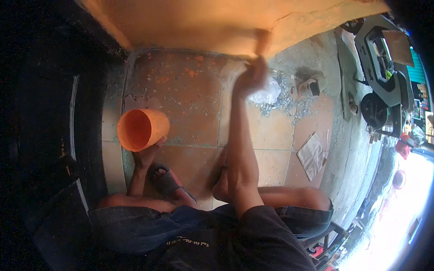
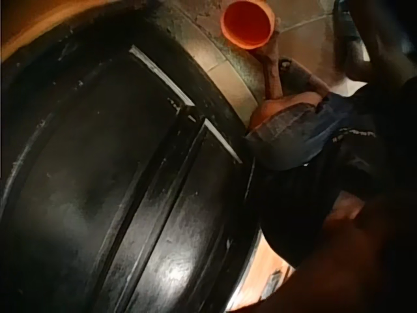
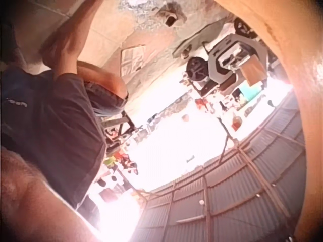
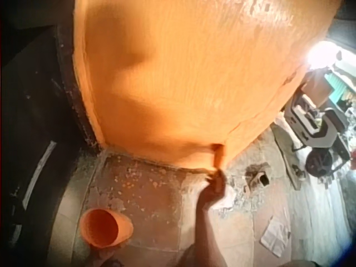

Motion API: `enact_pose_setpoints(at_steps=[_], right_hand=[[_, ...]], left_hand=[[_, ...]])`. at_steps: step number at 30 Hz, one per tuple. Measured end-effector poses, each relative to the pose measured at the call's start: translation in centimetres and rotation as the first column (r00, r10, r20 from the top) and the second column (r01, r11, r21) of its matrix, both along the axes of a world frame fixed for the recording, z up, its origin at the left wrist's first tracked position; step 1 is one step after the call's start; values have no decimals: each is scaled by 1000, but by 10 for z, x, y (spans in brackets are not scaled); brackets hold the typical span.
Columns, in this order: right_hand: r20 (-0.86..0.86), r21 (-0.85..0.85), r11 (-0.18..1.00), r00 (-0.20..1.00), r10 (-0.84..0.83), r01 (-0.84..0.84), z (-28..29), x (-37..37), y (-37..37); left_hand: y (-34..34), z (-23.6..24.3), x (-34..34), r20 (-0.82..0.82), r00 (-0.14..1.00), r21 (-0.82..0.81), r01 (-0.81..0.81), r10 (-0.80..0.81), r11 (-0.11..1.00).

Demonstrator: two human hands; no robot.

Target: The person paints a wall with orange paint using a brush, dipping the brush into a plastic container of paint held in the other hand.

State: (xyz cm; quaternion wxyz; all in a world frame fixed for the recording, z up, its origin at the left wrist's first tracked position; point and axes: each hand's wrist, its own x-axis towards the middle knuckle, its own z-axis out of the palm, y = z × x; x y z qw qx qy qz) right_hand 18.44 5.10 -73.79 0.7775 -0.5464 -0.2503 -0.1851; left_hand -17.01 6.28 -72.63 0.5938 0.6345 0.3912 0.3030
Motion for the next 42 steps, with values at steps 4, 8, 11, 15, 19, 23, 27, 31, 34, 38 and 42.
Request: enact_pose_setpoints(at_steps=[4,8,11,15,19,23,27,31,34,38,42], right_hand=[[151,-329,941,988,-28,77,4,-45,57],[-40,-337,936,995,94,-102,1,-58,38],[248,-488,872,952,178,-36,-5,-39,8],[-7,-95,986,991,-136,135,7,44,-46],[-34,-98,964,967,-252,248,18,25,-31],[108,-270,947,983,-147,171,12,-20,32],[-194,-225,972,981,16,-60,17,-24,5],[-278,122,984,956,-91,129,57,-1,-32],[-444,318,927,895,-40,199,83,31,-53],[-411,215,971,912,-4,101,38,22,-37],[-407,21,998,913,-42,56,3,2,-32]], left_hand=[[-2,4,6,-10,1000,-18,2,-3,1000],[-1,3,8,31,999,-78,-33,35,996],[3,8,1,61,998,-23,-23,24,999],[-6,-1,16,46,999,6,-2,2,1000],[-3,-5,11,54,998,10,16,-17,1000],[2,6,8,23,998,-25,52,-51,998],[-5,3,23,48,999,75,-12,9,997],[-6,-9,27,46,999,4,28,-28,1000],[-12,-12,38,26,999,62,37,-39,997],[-4,0,32,58,998,36,36,-38,999],[3,0,14,89,996,-65,29,-23,997]])
